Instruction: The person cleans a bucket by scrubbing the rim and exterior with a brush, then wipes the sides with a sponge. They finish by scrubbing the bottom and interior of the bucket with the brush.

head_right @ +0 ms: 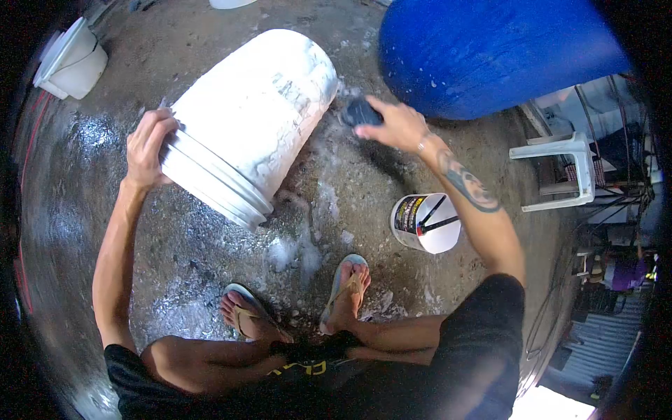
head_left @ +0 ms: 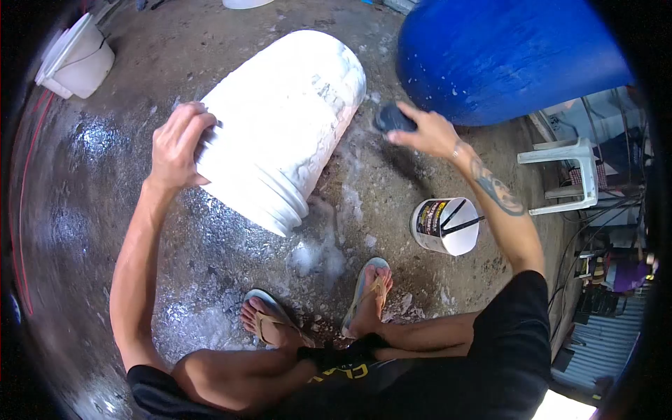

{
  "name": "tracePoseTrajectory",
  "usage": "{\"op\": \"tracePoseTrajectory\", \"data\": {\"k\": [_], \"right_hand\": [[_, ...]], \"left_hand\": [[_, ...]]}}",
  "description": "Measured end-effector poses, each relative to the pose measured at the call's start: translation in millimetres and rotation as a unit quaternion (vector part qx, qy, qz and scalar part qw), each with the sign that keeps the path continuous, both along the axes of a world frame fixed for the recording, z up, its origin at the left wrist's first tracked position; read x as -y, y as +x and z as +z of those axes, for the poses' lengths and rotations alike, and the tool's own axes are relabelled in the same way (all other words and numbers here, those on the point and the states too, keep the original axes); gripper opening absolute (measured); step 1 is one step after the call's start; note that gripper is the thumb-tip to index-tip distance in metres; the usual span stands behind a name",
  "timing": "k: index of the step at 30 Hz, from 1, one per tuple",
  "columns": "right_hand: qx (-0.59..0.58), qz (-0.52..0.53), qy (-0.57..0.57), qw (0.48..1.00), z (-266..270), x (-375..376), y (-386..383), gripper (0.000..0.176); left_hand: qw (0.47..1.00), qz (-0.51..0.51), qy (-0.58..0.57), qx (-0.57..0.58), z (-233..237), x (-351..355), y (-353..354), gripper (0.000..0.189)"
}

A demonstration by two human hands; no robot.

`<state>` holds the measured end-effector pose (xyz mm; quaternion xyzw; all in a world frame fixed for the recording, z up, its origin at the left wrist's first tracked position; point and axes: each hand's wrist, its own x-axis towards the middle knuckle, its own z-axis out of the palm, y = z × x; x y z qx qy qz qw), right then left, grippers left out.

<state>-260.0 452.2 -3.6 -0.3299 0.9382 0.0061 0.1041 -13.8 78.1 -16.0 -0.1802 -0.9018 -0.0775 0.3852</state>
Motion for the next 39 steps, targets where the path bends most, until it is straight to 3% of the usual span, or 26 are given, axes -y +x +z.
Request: {"op": "tracePoseTrajectory", "data": {"k": [2,4,6,8,11,15,17,20,29,32,34,35,36,37,38,39], "right_hand": [[0.126,0.083,0.061,0.987,0,-22,3,0.082],[0.090,0.108,0.101,0.985,10,-10,13,0.073],[-0.033,0.302,-0.133,0.943,7,13,5,0.075],[-0.060,0.385,-0.201,0.899,13,59,12,0.079],[-0.039,0.414,-0.209,0.885,-1,105,3,0.073],[-0.027,0.432,-0.217,0.875,-13,100,-3,0.063],[-0.055,0.429,-0.286,0.855,-19,92,0,0.055],[0.006,0.428,-0.242,0.871,-16,87,-2,0.053],[-0.001,0.410,-0.276,0.869,-34,76,0,0.047],[-0.029,0.359,-0.302,0.882,-39,65,0,0.046],[0.002,0.230,-0.224,0.947,-48,29,-11,0.043],[0.017,0.189,-0.170,0.967,-62,1,-24,0.041],[0.079,0.061,0.004,0.995,-66,-21,-29,0.051],[0.118,-0.037,0.145,0.982,-76,-42,-36,0.050],[0.126,-0.058,0.149,0.979,-90,-59,-28,0.050],[0.084,-0.181,0.099,0.975,-108,-73,-20,0.052]], "left_hand": [[0.999,0.015,0.010,0.031,-3,10,3,0.053],[1.000,0.015,-0.002,0.011,-2,10,0,0.054],[1.000,0.010,-0.012,0.022,0,7,-1,0.051],[0.999,0.010,-0.048,0.010,-3,0,1,0.048],[0.998,0.005,-0.040,0.038,1,-11,5,0.046],[0.998,-0.005,-0.040,0.046,5,-11,5,0.045],[0.998,0.003,-0.044,0.043,4,-15,7,0.045],[0.998,0.004,-0.045,0.043,3,-14,7,0.045],[0.998,0.019,-0.038,0.049,0,-8,7,0.048],[0.997,0.020,-0.044,0.062,-4,2,11,0.052],[0.966,0.103,0.143,0.192,-7,2,15,0.046],[0.967,0.099,0.115,0.205,-5,5,16,0.050],[0.968,0.093,0.087,0.218,1,10,16,0.055],[0.958,0.098,0.051,0.264,10,10,13,0.066],[0.945,0.114,0.011,0.307,22,10,13,0.079],[0.925,0.138,-0.030,0.354,34,3,12,0.095]]}}
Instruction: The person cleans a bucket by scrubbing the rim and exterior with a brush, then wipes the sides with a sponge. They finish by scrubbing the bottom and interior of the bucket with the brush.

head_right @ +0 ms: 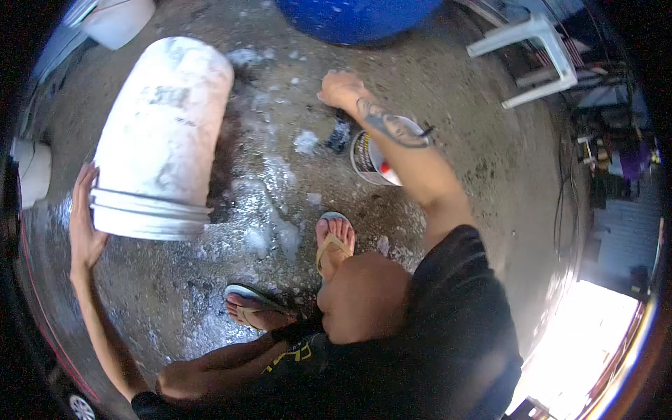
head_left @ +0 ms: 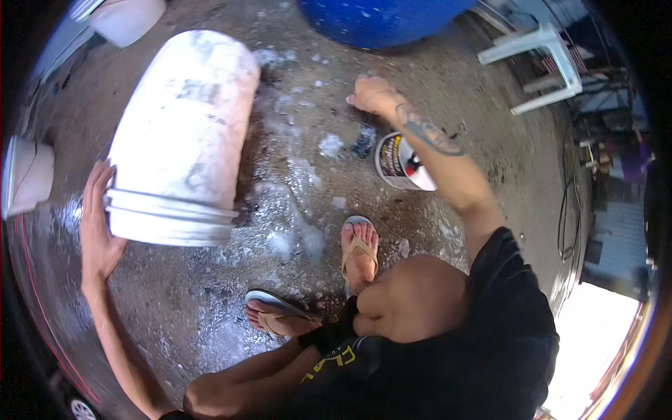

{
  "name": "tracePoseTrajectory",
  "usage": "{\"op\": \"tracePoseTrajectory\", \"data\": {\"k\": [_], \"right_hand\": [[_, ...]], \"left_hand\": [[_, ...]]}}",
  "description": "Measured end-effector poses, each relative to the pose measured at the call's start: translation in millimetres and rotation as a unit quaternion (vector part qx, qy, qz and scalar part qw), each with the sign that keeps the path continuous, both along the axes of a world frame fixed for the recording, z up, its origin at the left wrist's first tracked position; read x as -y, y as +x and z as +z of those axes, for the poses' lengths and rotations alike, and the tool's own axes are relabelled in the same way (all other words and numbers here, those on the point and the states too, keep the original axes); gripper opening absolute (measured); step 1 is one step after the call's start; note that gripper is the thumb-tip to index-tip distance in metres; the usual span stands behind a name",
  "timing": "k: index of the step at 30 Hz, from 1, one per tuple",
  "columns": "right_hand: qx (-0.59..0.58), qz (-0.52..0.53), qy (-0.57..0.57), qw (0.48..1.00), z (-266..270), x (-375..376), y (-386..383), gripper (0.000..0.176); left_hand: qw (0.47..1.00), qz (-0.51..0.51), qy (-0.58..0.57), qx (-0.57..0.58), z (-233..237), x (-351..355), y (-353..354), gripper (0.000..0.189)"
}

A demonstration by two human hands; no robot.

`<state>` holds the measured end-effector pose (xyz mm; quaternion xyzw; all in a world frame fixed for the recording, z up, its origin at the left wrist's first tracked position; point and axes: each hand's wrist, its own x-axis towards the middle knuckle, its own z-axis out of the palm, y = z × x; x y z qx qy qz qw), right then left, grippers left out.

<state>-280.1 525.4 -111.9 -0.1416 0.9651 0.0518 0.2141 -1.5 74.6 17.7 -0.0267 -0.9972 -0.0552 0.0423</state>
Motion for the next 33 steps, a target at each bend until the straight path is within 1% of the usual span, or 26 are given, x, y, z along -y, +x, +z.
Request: {"op": "tracePoseTrajectory", "data": {"k": [1,3,4,5,6,7,8,10,11,12,13,14,15,16,17,18,19,20,21,22,23,25,26,29,31,33], "right_hand": [[-0.064,-0.121,-0.030,0.990,-20,-11,11,0.053],[-0.070,-0.266,-0.047,0.960,-73,-16,36,0.059],[-0.099,-0.369,-0.092,0.919,-112,-10,53,0.060],[-0.137,-0.463,-0.140,0.864,-138,-5,56,0.062],[-0.223,-0.327,-0.094,0.913,-132,-2,73,0.053],[-0.294,-0.179,-0.044,0.938,-127,3,95,0.046],[-0.292,-0.189,-0.044,0.937,-130,4,99,0.046],[-0.212,-0.109,-0.112,0.965,-135,9,103,0.035],[-0.212,-0.107,-0.116,0.965,-135,8,106,0.035],[-0.231,-0.034,-0.122,0.965,-132,4,113,0.032],[-0.248,0.044,-0.132,0.959,-124,3,118,0.030],[-0.141,-0.023,-0.171,0.975,-114,0,116,0.031],[-0.023,-0.071,-0.209,0.975,-89,3,111,0.033],[-0.019,-0.103,-0.259,0.960,-75,9,110,0.038],[0.012,-0.144,-0.242,0.959,-61,24,103,0.036],[0.069,-0.151,-0.379,0.910,-78,26,87,0.037],[0.130,-0.171,-0.496,0.841,-95,33,75,0.038],[0.142,-0.148,-0.576,0.791,-88,52,70,0.040],[0.151,-0.132,-0.649,0.734,-70,62,64,0.042],[0.366,-0.242,-0.661,0.609,-16,78,63,0.047],[0.432,-0.245,-0.668,0.554,4,87,59,0.044],[0.443,-0.273,-0.701,0.487,5,111,54,0.040],[0.446,-0.273,-0.700,0.487,6,117,55,0.040],[0.398,-0.207,-0.761,0.469,12,125,51,0.036],[0.217,-0.054,-0.758,0.613,18,117,48,0.036],[0.224,-0.033,-0.745,0.628,33,110,47,0.040]], "left_hand": [[0.997,0.011,-0.045,0.054,13,-8,0,0.111],[0.985,-0.005,-0.018,0.173,33,-2,-3,0.131],[0.978,-0.045,0.053,0.195,39,9,-7,0.137],[0.960,-0.049,0.113,0.252,52,10,-16,0.134],[0.948,-0.017,0.180,0.261,55,5,-28,0.126],[0.930,0.022,0.244,0.274,59,1,-38,0.119],[0.931,0.015,0.238,0.278,46,-2,-49,0.119],[0.950,0.186,0.195,0.158,9,-6,-79,0.111],[0.956,0.202,0.086,0.194,20,-44,-93,0.106],[0.953,0.231,0.080,0.181,18,-62,-106,0.104],[0.966,0.166,0.155,0.128,8,-68,-119,0.101],[0.960,0.117,0.239,0.091,-13,-59,-133,0.094],[0.936,0.157,0.298,0.099,-1,-87,-135,0.090],[0.938,0.129,0.285,0.150,5,-88,-142,0.096],[0.964,0.115,0.213,0.113,-20,-60,-149,0.099],[0.980,0.128,0.143,0.043,-28,-62,-145,0.107],[0.985,0.116,0.123,0.040,-23,-67,-143,0.117],[0.986,0.132,0.084,0.054,-29,-65,-144,0.123],[0.985,0.144,0.079,0.054,-29,-63,-142,0.123],[0.987,0.140,0.071,0.037,-30,-63,-142,0.127],[0.989,0.134,0.065,0.021,-31,-64,-142,0.132],[0.987,0.143,0.072,0.025,-31,-63,-141,0.131],[0.986,0.151,0.067,0.024,-34,-62,-141,0.130],[0.982,0.171,0.075,0.033,-34,-57,-143,0.123],[0.978,0.183,0.092,0.045,-36,-55,-143,0.118],[0.979,0.182,0.078,0.052,-39,-50,-144,0.114]]}}
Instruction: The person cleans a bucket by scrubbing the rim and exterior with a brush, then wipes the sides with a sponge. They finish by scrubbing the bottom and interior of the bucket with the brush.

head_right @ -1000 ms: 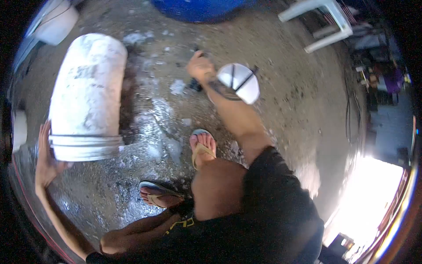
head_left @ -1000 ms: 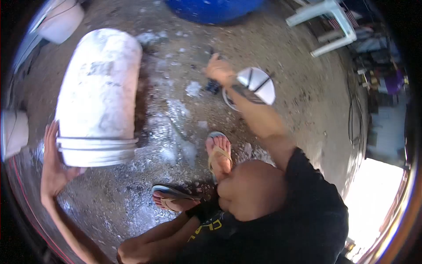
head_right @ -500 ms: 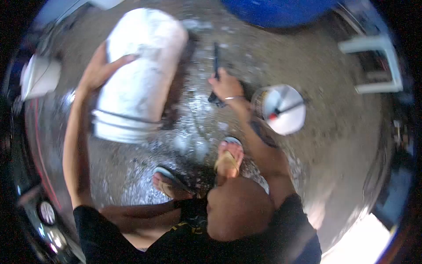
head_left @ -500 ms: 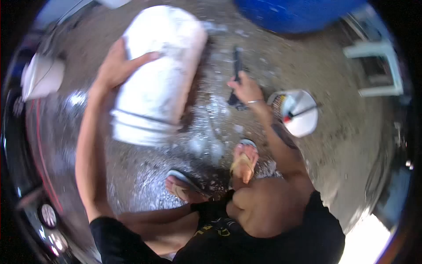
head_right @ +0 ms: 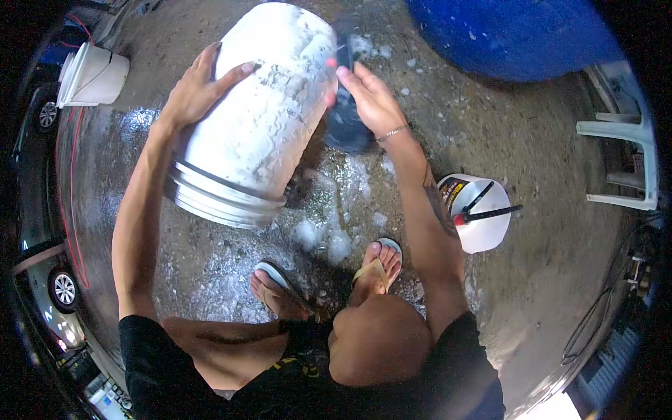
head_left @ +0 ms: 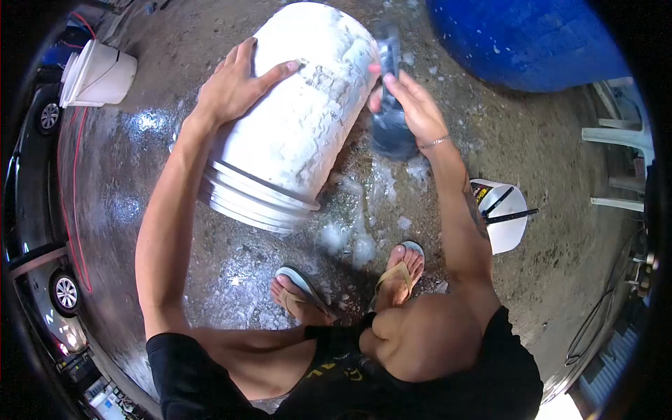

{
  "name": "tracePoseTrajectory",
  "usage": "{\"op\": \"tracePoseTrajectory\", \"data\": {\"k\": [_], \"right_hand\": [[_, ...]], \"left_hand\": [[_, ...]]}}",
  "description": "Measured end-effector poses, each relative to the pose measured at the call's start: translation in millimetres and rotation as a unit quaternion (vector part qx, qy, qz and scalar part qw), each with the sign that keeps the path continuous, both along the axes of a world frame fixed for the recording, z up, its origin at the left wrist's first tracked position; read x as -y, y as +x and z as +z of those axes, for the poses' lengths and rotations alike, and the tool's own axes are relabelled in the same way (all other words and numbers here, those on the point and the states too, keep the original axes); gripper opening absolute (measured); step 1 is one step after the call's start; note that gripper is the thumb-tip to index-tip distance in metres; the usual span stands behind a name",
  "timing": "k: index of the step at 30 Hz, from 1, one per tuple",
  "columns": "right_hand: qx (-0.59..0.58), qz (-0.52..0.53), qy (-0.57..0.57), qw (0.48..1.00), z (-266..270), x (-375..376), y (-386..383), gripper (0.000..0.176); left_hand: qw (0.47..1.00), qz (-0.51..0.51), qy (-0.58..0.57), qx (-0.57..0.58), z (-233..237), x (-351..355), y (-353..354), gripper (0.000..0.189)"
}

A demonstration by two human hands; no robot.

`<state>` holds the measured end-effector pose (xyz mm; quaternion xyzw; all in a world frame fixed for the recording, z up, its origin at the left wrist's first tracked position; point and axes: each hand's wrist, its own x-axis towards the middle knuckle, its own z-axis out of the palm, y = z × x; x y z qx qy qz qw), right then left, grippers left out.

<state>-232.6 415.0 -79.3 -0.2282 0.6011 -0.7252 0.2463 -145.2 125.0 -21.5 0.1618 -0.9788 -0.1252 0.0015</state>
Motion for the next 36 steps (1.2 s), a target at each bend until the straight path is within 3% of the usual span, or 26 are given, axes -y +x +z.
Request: {"op": "tracePoseTrajectory", "data": {"k": [2,4,7,8,10,11,15,16,18,20,24,26,27,28,30,31,32,34,35,36], "right_hand": [[0.077,0.082,0.112,0.987,18,-5,3,0.042],[0.042,0.062,0.171,0.982,11,7,11,0.044],[-0.148,0.015,0.152,0.977,-8,19,11,0.047],[-0.149,0.015,0.151,0.977,-12,19,8,0.047],[-0.407,-0.131,0.284,0.858,-12,20,4,0.054],[-0.408,-0.131,0.284,0.858,-13,21,2,0.054],[-0.455,-0.139,0.452,0.755,-8,31,0,0.055],[-0.456,-0.138,0.453,0.754,-12,32,3,0.055],[-0.435,-0.137,0.360,0.814,-20,38,8,0.053],[-0.440,-0.138,0.362,0.810,-19,41,5,0.050],[-0.486,-0.187,0.360,0.775,-11,46,13,0.050],[-0.541,-0.088,0.288,0.785,-8,49,39,0.052],[-0.562,-0.091,0.270,0.776,-8,51,38,0.048],[-0.561,-0.088,0.275,0.776,-8,49,25,0.048],[-0.584,-0.192,0.357,0.703,-1,43,-11,0.047],[-0.560,-0.126,0.399,0.714,-1,41,-4,0.048],[-0.564,-0.131,0.399,0.711,0,43,1,0.048],[-0.624,-0.089,0.273,0.726,-6,43,14,0.050],[-0.626,-0.116,0.343,0.691,-7,45,7,0.048],[-0.628,-0.111,0.340,0.691,-6,46,9,0.048]], "left_hand": [[1.000,-0.002,-0.004,-0.004,1,-1,0,0.111],[1.000,-0.003,-0.007,-0.009,4,-3,1,0.109],[1.000,-0.002,0.008,-0.007,7,-5,0,0.107],[1.000,0.002,0.013,-0.010,7,-5,1,0.102],[1.000,0.006,0.017,-0.013,4,-5,1,0.098],[1.000,0.014,0.012,-0.012,2,-7,1,0.092],[1.000,0.008,0.019,-0.018,-4,0,-1,0.078],[1.000,0.009,0.021,-0.019,-6,1,-1,0.078],[1.000,0.010,0.017,-0.019,-7,3,-1,0.077],[0.999,0.004,0.028,-0.020,-6,5,-1,0.077],[0.999,-0.017,0.036,-0.020,-3,9,-1,0.076],[0.999,-0.020,0.039,-0.029,-5,16,0,0.075],[0.998,-0.024,0.043,-0.037,-8,18,1,0.074],[0.998,-0.024,0.048,-0.035,-10,18,1,0.074],[0.999,-0.010,0.038,-0.022,-11,18,0,0.072],[0.999,-0.012,0.039,-0.024,-11,18,0,0.072],[0.999,-0.021,0.035,-0.031,-10,19,-2,0.072],[0.998,-0.028,0.038,-0.034,-12,17,-3,0.072],[0.998,-0.020,0.047,-0.030,-11,19,-4,0.073],[0.998,-0.008,0.056,-0.024,-11,21,-1,0.073]]}}
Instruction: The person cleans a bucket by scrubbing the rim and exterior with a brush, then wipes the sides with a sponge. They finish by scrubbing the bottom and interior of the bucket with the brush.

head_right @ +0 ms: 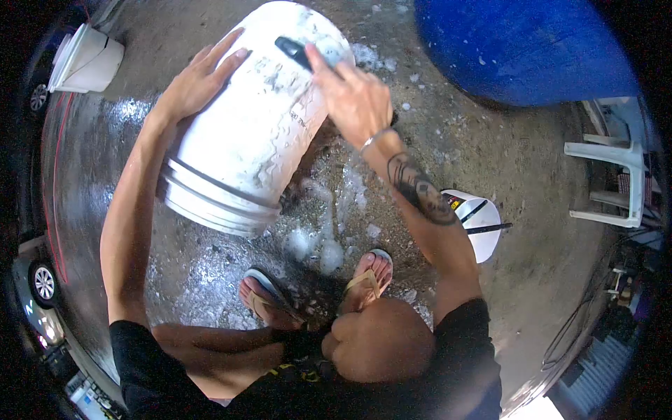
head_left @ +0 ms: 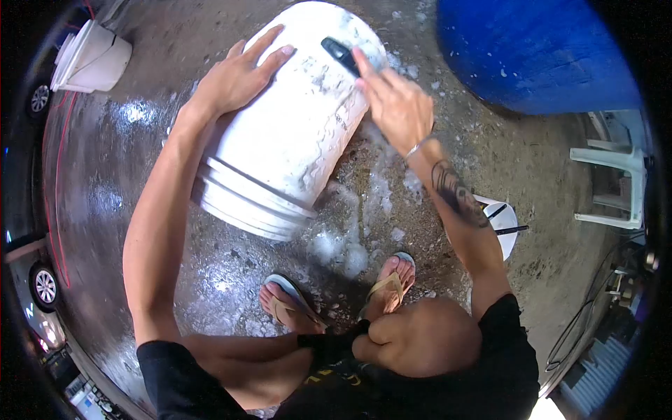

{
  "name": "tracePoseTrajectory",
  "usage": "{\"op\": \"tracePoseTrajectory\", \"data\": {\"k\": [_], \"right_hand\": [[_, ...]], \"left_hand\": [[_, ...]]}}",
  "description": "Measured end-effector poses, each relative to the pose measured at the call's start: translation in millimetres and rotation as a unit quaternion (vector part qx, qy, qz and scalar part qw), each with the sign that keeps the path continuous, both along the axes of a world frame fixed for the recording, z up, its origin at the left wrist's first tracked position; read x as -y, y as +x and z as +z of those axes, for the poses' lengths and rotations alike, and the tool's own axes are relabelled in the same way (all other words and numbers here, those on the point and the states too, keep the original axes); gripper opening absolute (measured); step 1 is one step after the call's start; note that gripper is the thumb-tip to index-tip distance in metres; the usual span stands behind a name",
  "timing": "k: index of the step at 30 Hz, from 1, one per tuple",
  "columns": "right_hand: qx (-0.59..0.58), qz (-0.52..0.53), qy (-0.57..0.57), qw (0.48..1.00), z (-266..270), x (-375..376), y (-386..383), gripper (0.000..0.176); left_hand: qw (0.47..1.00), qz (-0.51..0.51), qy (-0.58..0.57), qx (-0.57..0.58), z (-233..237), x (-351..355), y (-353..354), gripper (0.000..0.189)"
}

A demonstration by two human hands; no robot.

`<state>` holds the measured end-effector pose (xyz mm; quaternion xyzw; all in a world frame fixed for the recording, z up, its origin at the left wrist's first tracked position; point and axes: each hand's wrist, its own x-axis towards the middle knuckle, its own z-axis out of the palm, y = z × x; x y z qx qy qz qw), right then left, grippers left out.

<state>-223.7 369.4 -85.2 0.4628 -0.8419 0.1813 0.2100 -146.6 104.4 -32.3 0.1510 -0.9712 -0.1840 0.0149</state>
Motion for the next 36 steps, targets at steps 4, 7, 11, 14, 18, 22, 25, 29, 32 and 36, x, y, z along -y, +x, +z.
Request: {"op": "tracePoseTrajectory", "data": {"k": [4,7,11,14,18,22,25,29,32,36], "right_hand": [[0.012,-0.031,0.034,0.999,8,1,-7,0.048],[-0.001,-0.050,0.025,0.998,13,-2,-8,0.047],[-0.052,0.021,0.041,0.998,1,1,6,0.044],[-0.039,-0.022,0.022,0.999,0,4,-7,0.040],[-0.021,0.067,0.001,0.998,6,4,3,0.044],[-0.013,0.081,-0.003,0.997,17,9,7,0.048],[-0.060,0.016,-0.024,0.998,20,10,-16,0.048],[0.006,0.055,0.027,0.998,20,7,4,0.047],[-0.016,0.004,0.033,0.999,30,10,-5,0.047],[-0.030,0.033,0.093,0.995,29,9,0,0.045]], "left_hand": [[1.000,0.002,-0.030,0.001,0,-4,-3,0.074],[0.999,0.004,-0.036,0.009,-1,-3,4,0.073],[1.000,-0.005,-0.016,0.002,-2,3,-4,0.073],[1.000,-0.001,-0.015,-0.003,-4,4,3,0.072],[1.000,0.008,-0.015,0.007,-3,5,-3,0.071],[0.998,-0.024,-0.045,-0.028,-5,7,-3,0.071],[1.000,-0.004,-0.014,0.004,2,4,0,0.071],[0.999,-0.026,-0.041,-0.019,-4,8,-3,0.070],[1.000,-0.002,-0.004,0.023,-4,9,0,0.067],[0.998,-0.038,-0.047,-0.008,-8,10,-4,0.059]]}}
